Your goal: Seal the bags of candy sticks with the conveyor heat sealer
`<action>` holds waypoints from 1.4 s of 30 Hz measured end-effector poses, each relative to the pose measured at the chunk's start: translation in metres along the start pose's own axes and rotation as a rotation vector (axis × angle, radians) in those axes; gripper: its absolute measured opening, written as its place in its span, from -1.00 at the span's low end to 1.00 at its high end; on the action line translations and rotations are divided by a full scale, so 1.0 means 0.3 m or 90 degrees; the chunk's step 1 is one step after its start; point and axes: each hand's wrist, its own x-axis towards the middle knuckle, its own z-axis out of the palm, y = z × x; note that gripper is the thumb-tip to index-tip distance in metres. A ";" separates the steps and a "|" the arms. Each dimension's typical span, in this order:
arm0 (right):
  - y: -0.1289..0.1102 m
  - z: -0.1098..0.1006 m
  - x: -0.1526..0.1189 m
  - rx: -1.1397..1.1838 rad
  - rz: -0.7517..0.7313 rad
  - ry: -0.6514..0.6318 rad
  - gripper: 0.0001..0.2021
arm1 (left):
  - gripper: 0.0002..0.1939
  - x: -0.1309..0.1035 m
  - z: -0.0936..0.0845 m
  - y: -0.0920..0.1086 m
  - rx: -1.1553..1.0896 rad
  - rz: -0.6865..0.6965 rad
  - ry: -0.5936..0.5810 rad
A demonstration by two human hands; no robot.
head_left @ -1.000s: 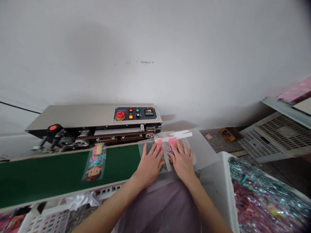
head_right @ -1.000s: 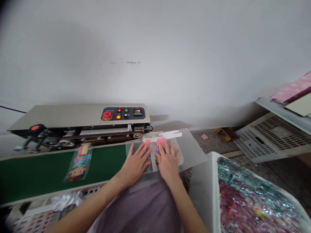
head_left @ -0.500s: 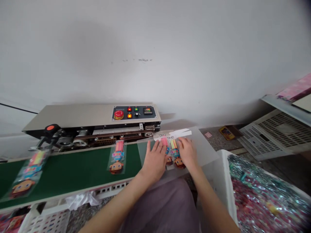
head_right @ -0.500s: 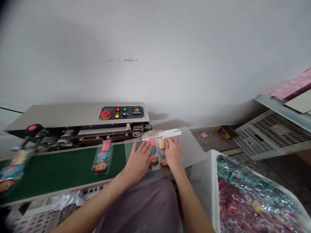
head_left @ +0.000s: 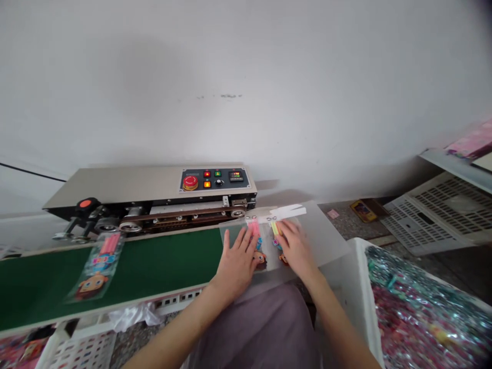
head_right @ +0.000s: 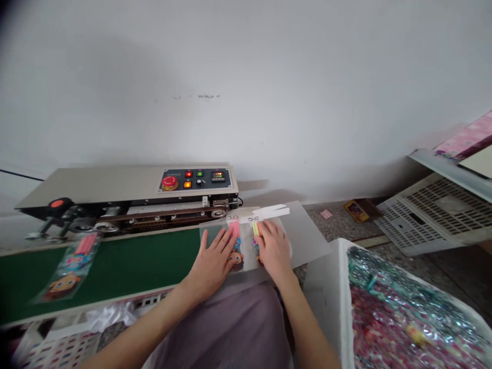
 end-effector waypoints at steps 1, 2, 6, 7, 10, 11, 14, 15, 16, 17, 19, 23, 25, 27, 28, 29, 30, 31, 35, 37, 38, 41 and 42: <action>-0.004 0.008 -0.032 -0.020 -0.027 -0.001 -0.56 | -0.47 -0.030 -0.007 -0.001 0.004 0.005 0.005; -0.011 0.018 -0.055 -0.042 -0.044 -0.002 -0.53 | -0.48 -0.060 -0.014 0.000 0.009 0.011 0.009; -0.066 0.045 -0.057 -0.101 -0.022 -0.019 -0.50 | -0.53 -0.133 -0.042 0.014 0.016 0.033 -0.004; -0.084 0.047 -0.042 -0.103 -0.012 -0.029 -0.50 | -0.52 -0.138 -0.048 0.018 0.012 0.038 -0.013; -0.142 0.047 0.001 -0.090 0.013 -0.058 -0.50 | -0.52 -0.136 -0.062 0.031 -0.002 0.043 -0.043; -0.159 0.045 0.009 -0.081 0.020 -0.065 -0.49 | -0.52 -0.135 -0.067 0.036 -0.006 0.041 -0.050; -0.189 0.036 0.007 -0.047 0.029 -0.073 -0.49 | -0.51 -0.145 -0.086 0.051 -0.031 0.033 -0.068; -0.189 0.031 0.000 -0.039 0.027 -0.067 -0.49 | -0.51 -0.152 -0.093 0.056 -0.044 0.033 -0.075; -0.183 0.025 -0.010 -0.032 0.017 -0.059 -0.49 | -0.50 -0.159 -0.099 0.062 -0.060 0.036 -0.082; -0.174 0.018 -0.019 -0.028 0.002 -0.053 -0.50 | -0.48 -0.166 -0.104 0.068 -0.077 0.045 -0.090; -0.150 0.008 -0.037 -0.028 -0.043 -0.059 -0.50 | -0.38 -0.178 -0.104 0.085 -0.112 0.072 -0.098; -0.137 0.009 -0.046 -0.039 -0.091 -0.111 -0.49 | -0.17 -0.186 -0.064 0.135 -0.136 0.089 -0.074; -0.162 0.015 -0.037 -0.055 -0.078 -0.115 -0.48 | -0.26 -0.183 -0.039 0.161 -0.120 0.075 -0.063; -0.204 0.017 -0.024 -0.083 -0.053 -0.116 -0.47 | -0.41 -0.179 -0.018 0.179 -0.100 0.069 -0.066; -0.229 0.015 -0.017 -0.099 -0.038 -0.119 -0.46 | -0.45 -0.178 -0.011 0.184 -0.092 0.072 -0.070; -0.254 0.011 -0.009 -0.115 -0.024 -0.125 -0.44 | -0.47 -0.178 -0.005 0.187 -0.087 0.078 -0.074; -0.278 0.006 -0.003 -0.127 -0.012 -0.131 -0.43 | -0.47 -0.178 -0.001 0.187 -0.084 0.085 -0.076; -0.300 0.000 0.004 -0.136 -0.004 -0.138 -0.42 | -0.47 -0.179 0.001 0.186 -0.083 0.092 -0.077; -0.370 -0.011 0.021 -0.144 0.007 -0.155 -0.42 | -0.45 -0.183 0.000 0.182 -0.093 0.104 -0.059; -0.398 -0.003 0.025 -0.143 0.007 -0.158 -0.42 | -0.40 -0.185 -0.005 0.185 -0.095 0.107 -0.040; -0.410 0.002 0.027 -0.143 0.006 -0.156 -0.41 | -0.38 -0.186 -0.008 0.187 -0.093 0.104 -0.034; -0.436 0.020 0.032 -0.142 0.001 -0.145 -0.42 | -0.36 -0.193 -0.014 0.193 -0.082 0.096 -0.029; -0.439 0.022 0.034 -0.144 0.001 -0.142 -0.45 | -0.37 -0.196 -0.016 0.193 -0.081 0.097 -0.029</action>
